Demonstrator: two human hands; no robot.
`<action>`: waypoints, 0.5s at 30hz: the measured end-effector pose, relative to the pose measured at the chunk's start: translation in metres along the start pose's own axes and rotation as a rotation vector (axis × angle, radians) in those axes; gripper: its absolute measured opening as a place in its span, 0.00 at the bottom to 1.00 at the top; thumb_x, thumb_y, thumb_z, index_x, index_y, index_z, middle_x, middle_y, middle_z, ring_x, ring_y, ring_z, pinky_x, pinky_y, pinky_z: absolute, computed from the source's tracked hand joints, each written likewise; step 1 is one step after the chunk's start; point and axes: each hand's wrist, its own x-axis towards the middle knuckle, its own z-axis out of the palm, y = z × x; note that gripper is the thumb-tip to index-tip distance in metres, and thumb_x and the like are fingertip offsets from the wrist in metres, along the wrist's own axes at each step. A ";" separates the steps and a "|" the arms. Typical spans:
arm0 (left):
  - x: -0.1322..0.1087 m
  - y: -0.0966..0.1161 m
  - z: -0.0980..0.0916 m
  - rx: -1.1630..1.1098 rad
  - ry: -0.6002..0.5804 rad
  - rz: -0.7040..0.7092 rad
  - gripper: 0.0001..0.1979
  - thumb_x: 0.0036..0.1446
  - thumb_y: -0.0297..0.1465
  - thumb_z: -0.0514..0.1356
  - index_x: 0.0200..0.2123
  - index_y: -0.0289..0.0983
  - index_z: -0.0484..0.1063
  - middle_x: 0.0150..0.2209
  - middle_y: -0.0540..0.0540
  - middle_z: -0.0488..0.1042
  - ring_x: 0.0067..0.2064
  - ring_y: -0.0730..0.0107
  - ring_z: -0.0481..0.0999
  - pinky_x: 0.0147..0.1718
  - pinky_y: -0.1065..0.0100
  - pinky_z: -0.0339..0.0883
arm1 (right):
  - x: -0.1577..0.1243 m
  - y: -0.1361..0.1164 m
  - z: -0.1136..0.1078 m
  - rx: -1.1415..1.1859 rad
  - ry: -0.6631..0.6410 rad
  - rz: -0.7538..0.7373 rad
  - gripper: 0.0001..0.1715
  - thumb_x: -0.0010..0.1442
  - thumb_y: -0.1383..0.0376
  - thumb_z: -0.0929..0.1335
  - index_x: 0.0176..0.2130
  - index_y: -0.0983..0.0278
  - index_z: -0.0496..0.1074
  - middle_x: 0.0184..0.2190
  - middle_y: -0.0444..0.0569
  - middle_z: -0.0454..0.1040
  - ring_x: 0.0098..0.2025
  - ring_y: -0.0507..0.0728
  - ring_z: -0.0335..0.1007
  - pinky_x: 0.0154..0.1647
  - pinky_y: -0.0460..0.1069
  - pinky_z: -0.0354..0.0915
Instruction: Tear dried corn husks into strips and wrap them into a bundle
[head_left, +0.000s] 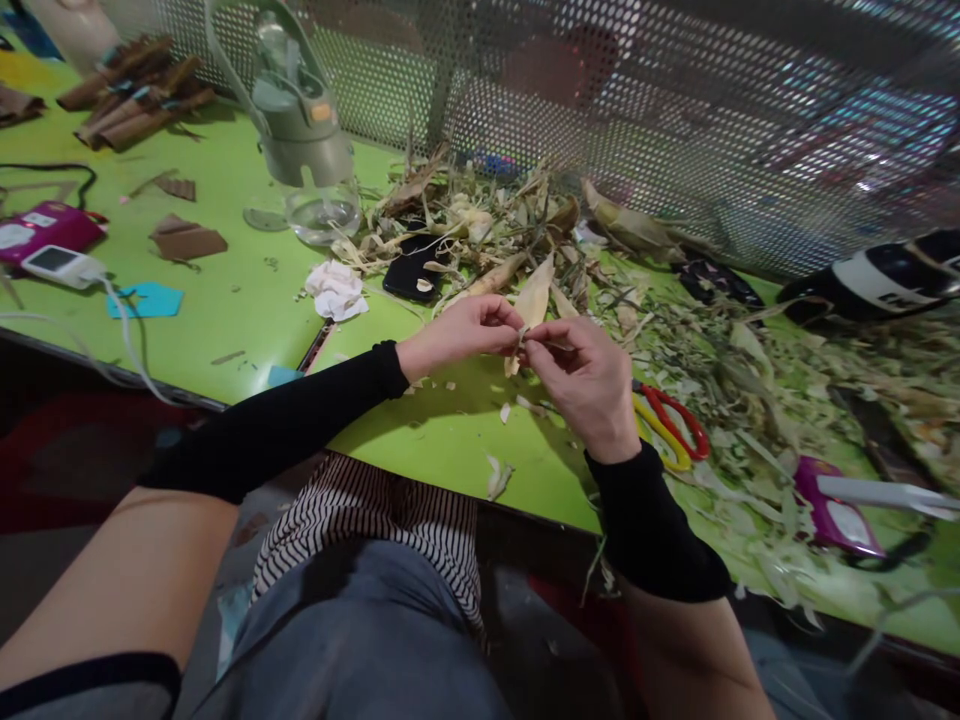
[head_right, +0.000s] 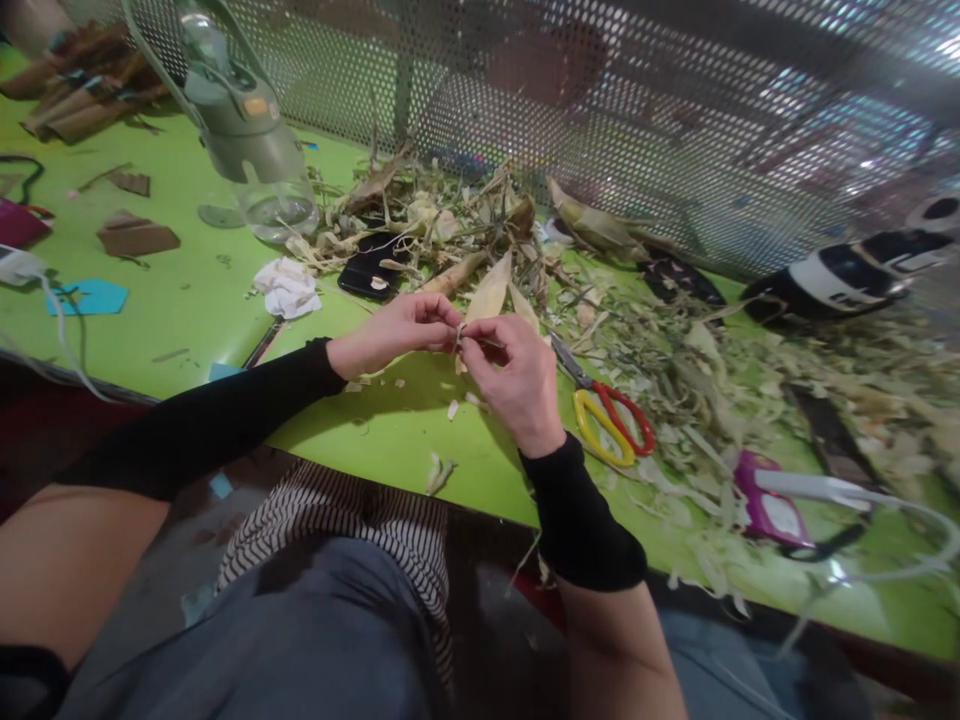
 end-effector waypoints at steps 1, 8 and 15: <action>0.001 -0.002 -0.001 0.004 -0.020 0.020 0.05 0.59 0.20 0.63 0.33 0.33 0.72 0.29 0.52 0.76 0.31 0.80 0.75 0.38 0.72 0.69 | 0.000 0.000 -0.001 -0.008 0.004 -0.006 0.03 0.62 0.63 0.71 0.36 0.60 0.77 0.36 0.47 0.79 0.34 0.56 0.78 0.36 0.53 0.77; 0.003 -0.013 -0.005 0.078 -0.047 0.109 0.05 0.59 0.27 0.68 0.36 0.32 0.75 0.35 0.48 0.78 0.36 0.77 0.77 0.43 0.67 0.73 | 0.003 0.001 -0.009 0.011 -0.097 0.044 0.02 0.61 0.64 0.71 0.35 0.59 0.75 0.34 0.47 0.78 0.33 0.56 0.77 0.36 0.55 0.77; 0.004 -0.010 -0.008 0.115 -0.114 0.150 0.08 0.58 0.29 0.69 0.37 0.32 0.75 0.37 0.47 0.78 0.39 0.74 0.77 0.46 0.64 0.73 | 0.002 -0.002 -0.005 0.082 -0.010 0.126 0.11 0.57 0.64 0.73 0.37 0.58 0.68 0.34 0.43 0.75 0.30 0.52 0.73 0.31 0.50 0.74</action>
